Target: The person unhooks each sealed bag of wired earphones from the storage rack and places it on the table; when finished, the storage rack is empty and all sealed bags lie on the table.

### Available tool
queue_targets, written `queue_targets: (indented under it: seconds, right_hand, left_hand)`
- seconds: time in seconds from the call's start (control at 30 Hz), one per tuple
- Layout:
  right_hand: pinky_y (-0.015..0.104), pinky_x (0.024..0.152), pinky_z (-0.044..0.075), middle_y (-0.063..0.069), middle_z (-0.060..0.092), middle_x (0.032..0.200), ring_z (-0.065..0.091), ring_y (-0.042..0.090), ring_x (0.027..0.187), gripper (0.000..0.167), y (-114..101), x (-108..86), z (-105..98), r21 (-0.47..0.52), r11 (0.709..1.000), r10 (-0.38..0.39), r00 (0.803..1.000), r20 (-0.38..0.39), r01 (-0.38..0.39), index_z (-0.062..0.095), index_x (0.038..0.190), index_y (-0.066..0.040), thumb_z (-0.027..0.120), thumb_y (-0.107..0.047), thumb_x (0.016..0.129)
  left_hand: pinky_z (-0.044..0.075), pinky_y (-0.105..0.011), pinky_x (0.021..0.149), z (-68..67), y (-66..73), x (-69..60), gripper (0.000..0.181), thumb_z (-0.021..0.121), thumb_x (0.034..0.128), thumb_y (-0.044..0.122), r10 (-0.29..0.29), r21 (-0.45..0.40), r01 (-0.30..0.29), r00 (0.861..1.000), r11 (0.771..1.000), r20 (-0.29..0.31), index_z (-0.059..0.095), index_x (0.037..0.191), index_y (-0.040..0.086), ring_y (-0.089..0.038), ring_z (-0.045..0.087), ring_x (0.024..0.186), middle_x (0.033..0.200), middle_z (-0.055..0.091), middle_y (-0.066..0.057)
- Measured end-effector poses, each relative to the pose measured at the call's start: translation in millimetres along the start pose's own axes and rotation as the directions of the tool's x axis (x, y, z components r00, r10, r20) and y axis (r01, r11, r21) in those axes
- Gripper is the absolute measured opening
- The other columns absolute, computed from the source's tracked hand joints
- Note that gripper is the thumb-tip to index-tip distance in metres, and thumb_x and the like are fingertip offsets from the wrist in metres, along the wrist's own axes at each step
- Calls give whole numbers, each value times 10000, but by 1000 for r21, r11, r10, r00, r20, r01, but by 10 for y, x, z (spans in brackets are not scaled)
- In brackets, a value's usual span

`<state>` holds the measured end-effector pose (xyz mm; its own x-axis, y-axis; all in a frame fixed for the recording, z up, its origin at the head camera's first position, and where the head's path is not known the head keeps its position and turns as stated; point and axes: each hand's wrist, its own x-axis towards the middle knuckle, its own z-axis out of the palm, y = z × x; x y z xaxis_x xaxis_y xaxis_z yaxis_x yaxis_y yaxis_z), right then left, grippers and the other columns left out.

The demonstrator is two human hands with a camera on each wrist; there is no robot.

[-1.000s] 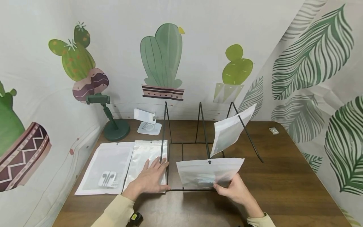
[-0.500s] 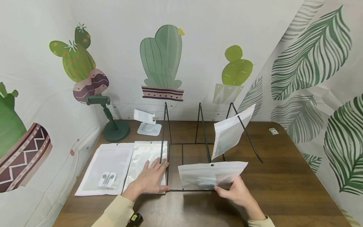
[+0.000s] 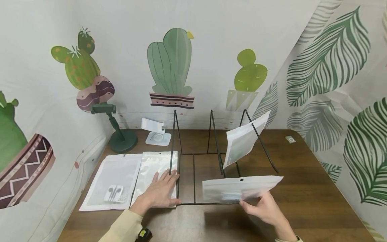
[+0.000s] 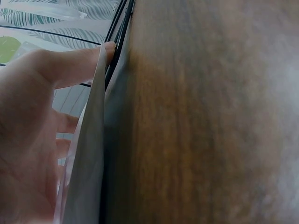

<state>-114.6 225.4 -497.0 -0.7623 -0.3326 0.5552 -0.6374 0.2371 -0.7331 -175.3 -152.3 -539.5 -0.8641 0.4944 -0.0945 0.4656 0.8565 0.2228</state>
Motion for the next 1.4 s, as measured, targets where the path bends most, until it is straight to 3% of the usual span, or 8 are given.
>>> queue_targets:
  seconds: [0.17,0.37,0.5,0.6,0.73,1.1,1.3,1.4]
  right_hand:
    - [119,837,483,-76,716,925,644,3,915,462,-38,-61,-129,-59,998,-16,1000,-15,15,696,876,-163,766,201,599]
    - [130,816,505,-50,715,914,651,10,908,471,-76,-123,-266,14,1000,14,1000,-28,-13,702,871,-109,708,277,602]
    - [135,818,510,-50,702,953,652,26,925,510,-62,-177,-328,109,994,-9,999,-51,15,684,925,-57,658,329,592]
    - [155,811,523,16,698,975,657,71,940,550,-19,-213,-368,248,966,-66,996,-56,78,668,966,20,583,390,568]
    - [174,805,533,70,697,1004,660,107,957,582,30,-253,-426,320,938,-118,991,-61,132,656,1003,68,546,414,547]
    - [155,746,545,-4,704,1084,669,46,961,630,-60,-395,-650,225,974,5,994,-110,20,619,1100,60,563,399,571]
    - [175,711,560,23,691,1082,669,56,931,633,-58,-453,-774,288,957,16,994,-109,16,594,1123,90,527,415,584]
    - [181,688,567,-20,699,1058,674,36,906,655,-68,-492,-839,274,961,68,991,-111,-35,616,1120,28,520,414,600]
  left_hand:
    - [130,-667,1148,10,-4,-5,997,629,767,698,3,0,-3,1000,1000,7,333,1517,111,-356,194,1480,1602,264,-104]
    - [132,-668,1147,13,-8,-7,1000,626,766,702,3,4,-3,1000,1000,5,332,1518,112,-356,195,1480,1602,263,-107]
    - [139,-667,1146,19,-12,-6,999,626,765,704,5,10,-5,1000,1000,0,334,1517,115,-355,200,1479,1601,267,-104]
    - [144,-669,1143,19,-10,-10,996,630,763,701,6,11,-6,1000,1000,-5,339,1514,114,-357,206,1476,1598,276,-105]
    - [142,-672,1142,19,-7,-16,994,634,764,696,3,6,-3,1000,1000,-4,340,1513,112,-361,205,1476,1596,281,-105]
    - [134,-666,1147,-5,-4,-20,990,638,768,689,-4,8,4,1000,1000,0,333,1516,116,-358,202,1477,1598,274,-107]
    - [125,-663,1151,-1,-13,-22,994,631,771,696,-8,3,8,1000,1000,5,327,1520,117,-349,193,1482,1600,269,-104]
    - [131,-667,1147,2,-17,-23,994,635,769,694,-3,0,3,1000,1000,3,333,1516,112,-353,200,1479,1597,276,-111]
